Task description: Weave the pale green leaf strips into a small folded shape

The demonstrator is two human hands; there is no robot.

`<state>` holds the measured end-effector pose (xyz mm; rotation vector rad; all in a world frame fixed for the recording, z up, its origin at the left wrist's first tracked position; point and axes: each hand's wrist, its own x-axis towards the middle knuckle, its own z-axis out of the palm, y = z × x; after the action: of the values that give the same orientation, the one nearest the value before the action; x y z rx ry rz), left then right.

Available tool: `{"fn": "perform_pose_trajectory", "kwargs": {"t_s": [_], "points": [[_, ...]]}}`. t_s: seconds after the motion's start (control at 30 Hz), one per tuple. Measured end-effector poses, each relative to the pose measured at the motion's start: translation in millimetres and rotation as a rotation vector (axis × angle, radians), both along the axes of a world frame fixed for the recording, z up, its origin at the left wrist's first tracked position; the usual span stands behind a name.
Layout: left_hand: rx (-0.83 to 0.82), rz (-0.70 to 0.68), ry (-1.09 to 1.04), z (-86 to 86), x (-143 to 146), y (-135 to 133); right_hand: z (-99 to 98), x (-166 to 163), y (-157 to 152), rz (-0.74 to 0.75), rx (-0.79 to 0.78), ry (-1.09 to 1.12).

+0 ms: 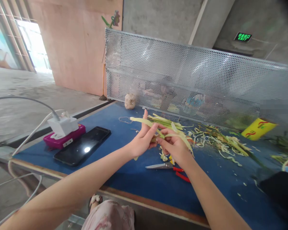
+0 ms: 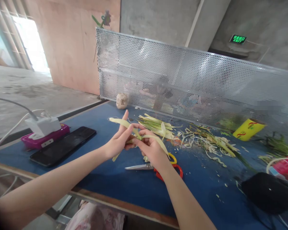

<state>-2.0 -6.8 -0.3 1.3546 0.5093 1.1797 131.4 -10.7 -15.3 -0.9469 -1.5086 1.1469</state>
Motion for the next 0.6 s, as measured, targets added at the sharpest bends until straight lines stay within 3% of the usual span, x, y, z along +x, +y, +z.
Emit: {"fn": "perform_pose_trajectory", "kwargs": {"t_s": [0.27,0.6], "points": [[0.080,0.024,0.077,-5.4,4,-5,1.1,-6,1,-0.064,-0.009,0.225],[-0.070,-0.030,0.085,-1.6,7,-11,2.6,-4,2,-0.097,-0.072,0.369]]}}
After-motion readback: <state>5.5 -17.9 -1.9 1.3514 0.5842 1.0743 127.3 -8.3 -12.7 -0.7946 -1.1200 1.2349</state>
